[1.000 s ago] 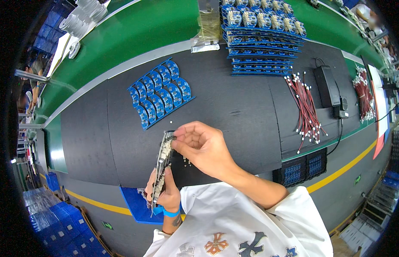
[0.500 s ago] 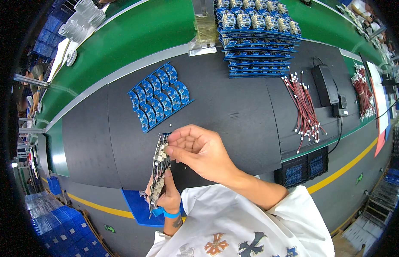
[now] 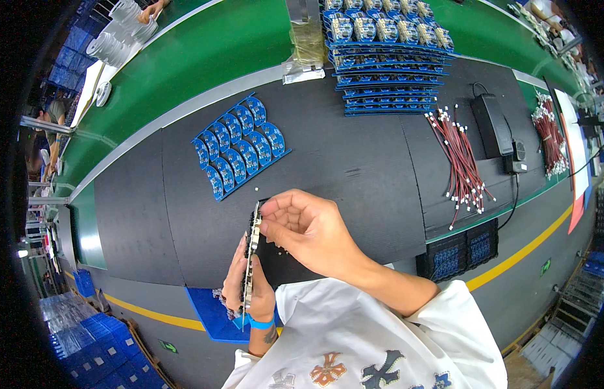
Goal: The person assembles electronic components onto a circuit board by hand, taking components from bins and placing them onto the board.
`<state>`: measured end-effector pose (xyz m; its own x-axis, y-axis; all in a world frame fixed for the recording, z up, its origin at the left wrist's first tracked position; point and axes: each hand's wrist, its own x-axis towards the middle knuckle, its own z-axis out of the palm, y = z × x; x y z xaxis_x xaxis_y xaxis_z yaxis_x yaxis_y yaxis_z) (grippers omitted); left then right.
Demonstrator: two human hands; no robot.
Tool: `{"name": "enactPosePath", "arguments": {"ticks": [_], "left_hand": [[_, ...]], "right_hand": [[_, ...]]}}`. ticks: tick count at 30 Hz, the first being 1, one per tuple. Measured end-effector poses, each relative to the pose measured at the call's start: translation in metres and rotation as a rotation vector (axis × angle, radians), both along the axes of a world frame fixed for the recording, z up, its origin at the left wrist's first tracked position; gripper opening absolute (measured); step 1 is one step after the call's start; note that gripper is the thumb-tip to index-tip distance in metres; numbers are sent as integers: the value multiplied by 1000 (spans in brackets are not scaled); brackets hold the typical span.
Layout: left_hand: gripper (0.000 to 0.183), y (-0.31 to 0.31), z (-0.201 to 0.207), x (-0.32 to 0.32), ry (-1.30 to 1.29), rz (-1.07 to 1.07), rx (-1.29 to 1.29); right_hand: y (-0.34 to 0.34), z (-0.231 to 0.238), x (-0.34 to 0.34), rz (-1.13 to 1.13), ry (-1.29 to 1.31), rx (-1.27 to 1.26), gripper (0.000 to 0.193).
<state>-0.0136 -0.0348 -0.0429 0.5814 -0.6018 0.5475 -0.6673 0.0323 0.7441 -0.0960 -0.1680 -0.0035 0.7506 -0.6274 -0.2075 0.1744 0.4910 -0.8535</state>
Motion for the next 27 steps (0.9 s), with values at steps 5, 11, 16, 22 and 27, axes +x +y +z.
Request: {"name": "enactPosePath", "arguments": {"ticks": [5,11,16,22,27], "left_hand": [[15,-2,5,1,-113,33,39],[25,10,-1,0,-15,82,136],[23,14,-14,-4,69,71,33],[22,8,-5,-1,-1,51,38],[19,10,-9,1,-118,152,37]], "right_hand": [[4,3,1,-68,14,-50,18],[2,-4,5,-56,34,-78,20],[-1,-4,7,-30,-81,23,22],[-3,-4,7,-18,-166,65,23],[-2,-3,6,-1,-146,81,22]]}}
